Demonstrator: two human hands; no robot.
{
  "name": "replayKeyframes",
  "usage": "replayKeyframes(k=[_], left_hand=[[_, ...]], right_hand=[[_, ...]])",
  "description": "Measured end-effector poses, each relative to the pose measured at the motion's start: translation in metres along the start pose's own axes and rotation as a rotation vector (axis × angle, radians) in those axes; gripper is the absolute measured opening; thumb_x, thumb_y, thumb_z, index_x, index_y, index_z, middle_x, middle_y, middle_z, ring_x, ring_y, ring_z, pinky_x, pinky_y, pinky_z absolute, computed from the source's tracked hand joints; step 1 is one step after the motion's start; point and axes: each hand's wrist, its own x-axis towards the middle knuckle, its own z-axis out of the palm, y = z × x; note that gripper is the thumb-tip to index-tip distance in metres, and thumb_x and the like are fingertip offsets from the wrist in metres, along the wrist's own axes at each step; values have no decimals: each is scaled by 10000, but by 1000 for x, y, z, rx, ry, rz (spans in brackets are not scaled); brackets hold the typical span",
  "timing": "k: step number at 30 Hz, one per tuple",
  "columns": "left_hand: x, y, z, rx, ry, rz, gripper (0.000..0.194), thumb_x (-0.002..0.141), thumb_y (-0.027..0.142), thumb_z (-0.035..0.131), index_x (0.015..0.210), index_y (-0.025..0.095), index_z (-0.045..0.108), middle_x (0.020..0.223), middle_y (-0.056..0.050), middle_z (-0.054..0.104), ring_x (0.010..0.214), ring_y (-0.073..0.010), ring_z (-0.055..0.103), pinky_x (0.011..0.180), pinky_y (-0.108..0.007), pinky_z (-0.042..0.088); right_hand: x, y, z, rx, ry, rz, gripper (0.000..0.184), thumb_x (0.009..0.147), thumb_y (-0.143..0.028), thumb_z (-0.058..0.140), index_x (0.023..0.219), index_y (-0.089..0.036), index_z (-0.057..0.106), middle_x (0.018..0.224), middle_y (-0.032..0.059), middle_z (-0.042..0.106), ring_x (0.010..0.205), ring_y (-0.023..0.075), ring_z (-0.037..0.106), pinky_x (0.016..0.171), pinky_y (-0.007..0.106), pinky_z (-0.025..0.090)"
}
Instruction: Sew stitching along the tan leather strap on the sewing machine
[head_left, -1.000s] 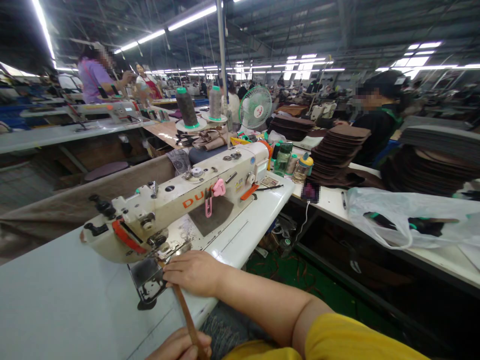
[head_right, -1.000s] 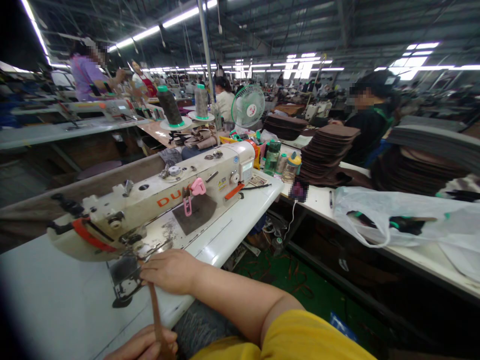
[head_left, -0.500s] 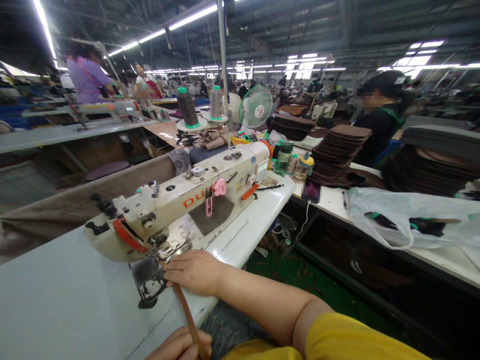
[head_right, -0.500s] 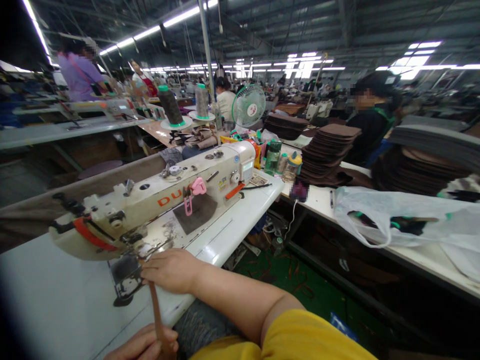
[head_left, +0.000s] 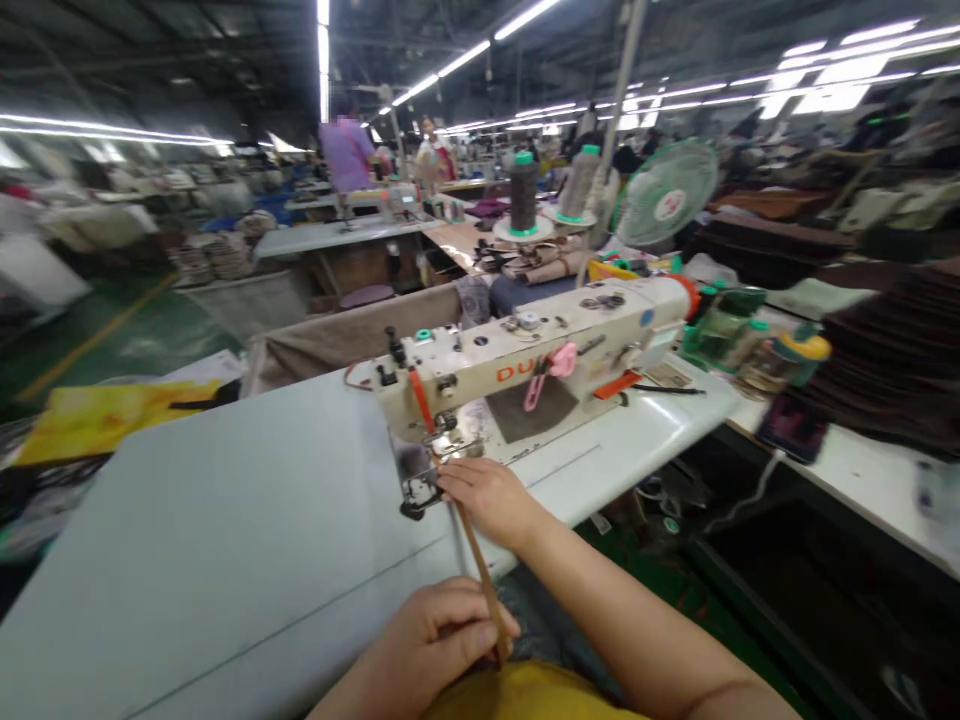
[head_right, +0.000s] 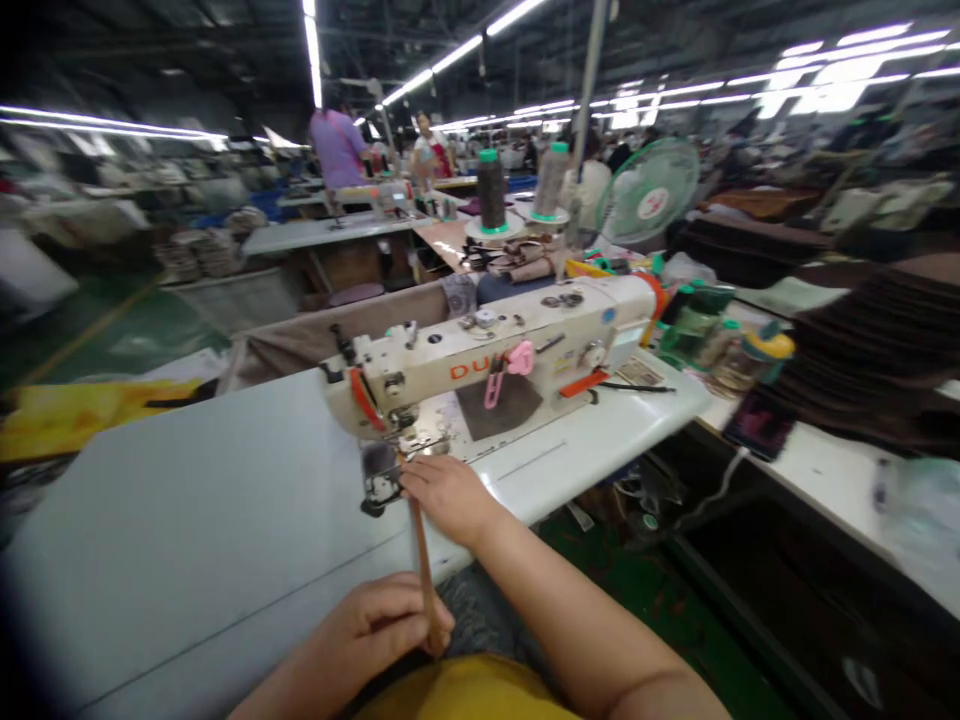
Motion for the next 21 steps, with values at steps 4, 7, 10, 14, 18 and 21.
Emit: replayKeyframes(k=[4,7,10,14,18,21], left_hand=[[0,7,-1,-116,12,39,462,964,551,652,1050,135,833,986,-124,731,855,-193,672,850,-284,542],[0,2,-2,-194,67,50,518,937,587,678,1089,111,817,946,-118,717,829,-185,658,834,-285,530],[1,-8,-4,-227,131,23,546,912,595,698,1114,97,796,913,-105,707,816,-181,639,813,-281,514],[2,-18,-7,-180,194,-12,463,885,517,711,1115,121,778,892,-71,705,802,-174,606,781,-272,479],[3,-22,-11,-146,211,-26,392,874,482,682,1063,150,772,855,-50,693,778,-172,587,757,-270,463],[6,-24,-12,-163,185,0,386,867,494,671,1024,157,771,852,-53,677,785,-177,588,774,-279,479]], right_hand=[[1,3,2,31,1,4,270,1043,-244,621,1282,-173,724,1307,109,745,1245,233,686,1078,403,558],[1,4,1,-2,-25,-6,282,1049,-222,595,1297,-178,725,1331,102,736,1252,250,689,1078,430,570],[3,4,-1,-41,-30,-31,282,1058,-223,570,1283,-175,733,1320,104,742,1234,256,702,1059,432,588],[7,4,-3,-56,-22,-67,290,1071,-233,534,1269,-186,741,1312,102,746,1230,244,708,1064,410,589],[7,6,-2,-67,-10,-80,299,1075,-241,519,1273,-200,740,1303,92,751,1224,251,715,1044,426,605],[7,7,-1,-71,-10,-85,304,1077,-253,518,1283,-210,737,1317,85,745,1240,256,708,1048,433,606]])
